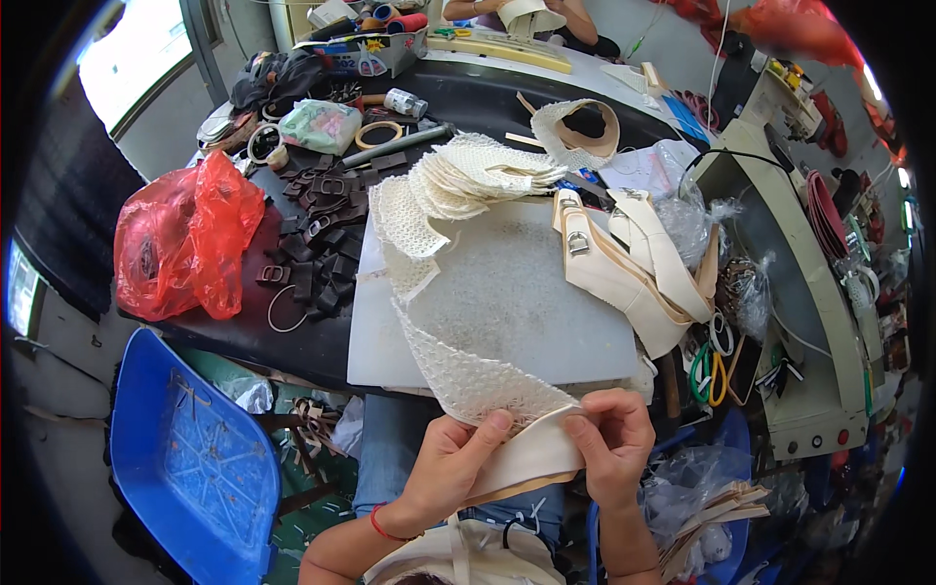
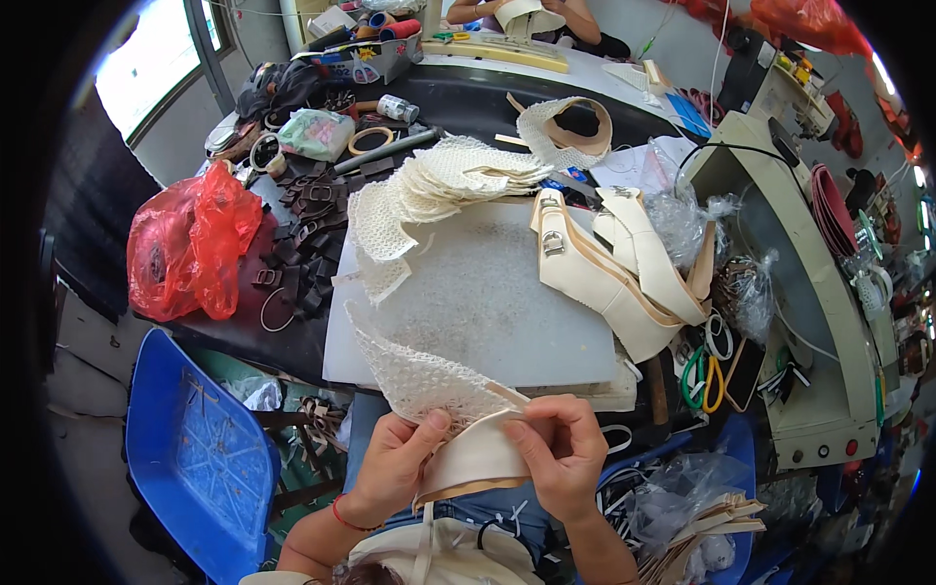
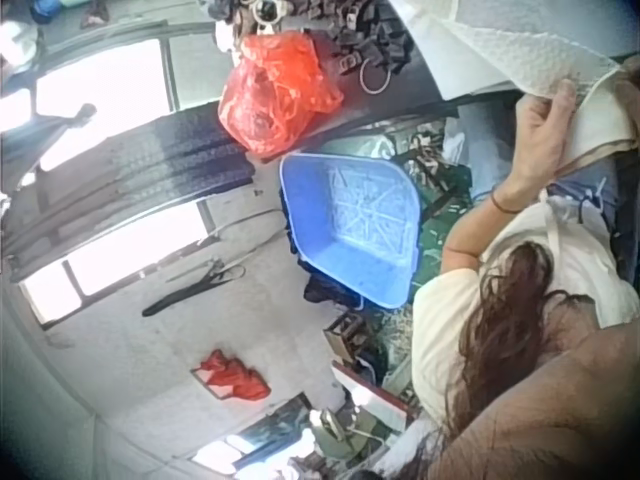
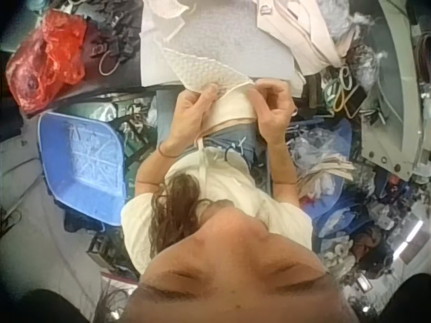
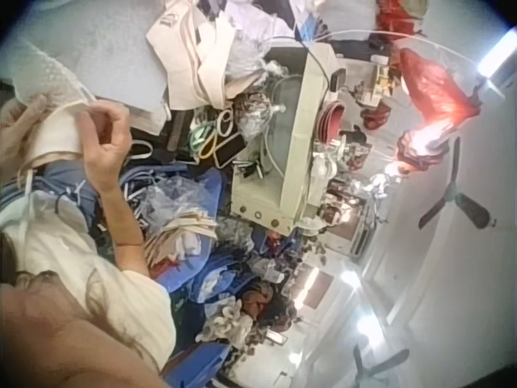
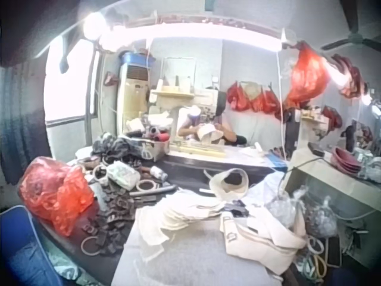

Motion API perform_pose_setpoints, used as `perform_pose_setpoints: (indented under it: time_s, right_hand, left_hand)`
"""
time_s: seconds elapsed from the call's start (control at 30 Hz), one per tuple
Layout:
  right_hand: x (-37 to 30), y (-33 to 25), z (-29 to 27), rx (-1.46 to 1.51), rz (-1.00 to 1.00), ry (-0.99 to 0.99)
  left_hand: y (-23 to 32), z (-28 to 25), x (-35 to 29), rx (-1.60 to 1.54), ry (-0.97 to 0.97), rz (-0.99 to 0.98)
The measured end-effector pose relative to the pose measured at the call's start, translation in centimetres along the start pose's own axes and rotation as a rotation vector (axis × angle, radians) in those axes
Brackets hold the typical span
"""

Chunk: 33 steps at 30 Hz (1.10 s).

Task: The person assembles white woven sandals by hand. They pick up a woven upper and a sole, align them, and press the components together to form a finished sandal. The person repeats this process for multiple units, placing the completed sandals on the table.

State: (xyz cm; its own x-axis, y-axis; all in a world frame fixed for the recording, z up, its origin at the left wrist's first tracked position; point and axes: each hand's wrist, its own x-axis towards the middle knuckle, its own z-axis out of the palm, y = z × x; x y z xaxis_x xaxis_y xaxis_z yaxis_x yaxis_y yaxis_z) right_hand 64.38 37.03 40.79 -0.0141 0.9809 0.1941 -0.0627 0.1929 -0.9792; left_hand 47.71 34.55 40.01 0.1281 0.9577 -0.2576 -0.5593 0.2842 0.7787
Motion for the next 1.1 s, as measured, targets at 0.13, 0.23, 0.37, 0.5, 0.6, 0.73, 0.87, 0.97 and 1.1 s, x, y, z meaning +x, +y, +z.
perform_pose_setpoints:
  time_s: [0.13,0.23,0.37,0.5,0.6,0.73,0.87,0.97,1.1]
  right_hand:
    - [0.4,-0.7,0.6,-0.093,0.063,-0.018]
    - [0.2,-0.7,0.1,-0.174,0.057,-0.139]
    - [-0.2,-0.5,0.7,-0.071,0.119,-0.082]
    - [-0.2,-0.3,-0.2,-0.031,0.109,-0.209]
    - [1.5,-1.1,-0.4,-0.198,0.058,-0.430]
    - [1.9,-1.7,1.8,-0.571,-0.051,-0.514]
    - [1.6,-1.2,1.1,-0.725,-0.115,-0.544]
    - [1.5,-0.7,1.1,-0.559,-0.058,-0.542]
    - [1.3,-0.6,1.0,-0.375,0.066,-0.574]
  left_hand:
    - [0.3,0.0,-0.1,-0.018,-0.010,-0.007]
    - [0.3,-0.6,-0.3,-0.069,-0.063,-0.079]
    - [1.6,-0.6,-1.3,0.075,-0.181,0.042]
    - [1.9,-1.5,-1.9,0.169,-0.165,0.018]
    - [1.9,-2.0,-2.1,0.256,-0.200,-0.026]
    - [1.6,-2.6,-2.3,0.325,-0.181,0.001]
    - [2.2,-2.8,-2.3,0.438,-0.159,-0.005]
    - [2.4,-2.7,-2.3,0.435,-0.164,0.001]
    - [2.7,-2.8,-2.4,0.410,-0.181,-0.068]
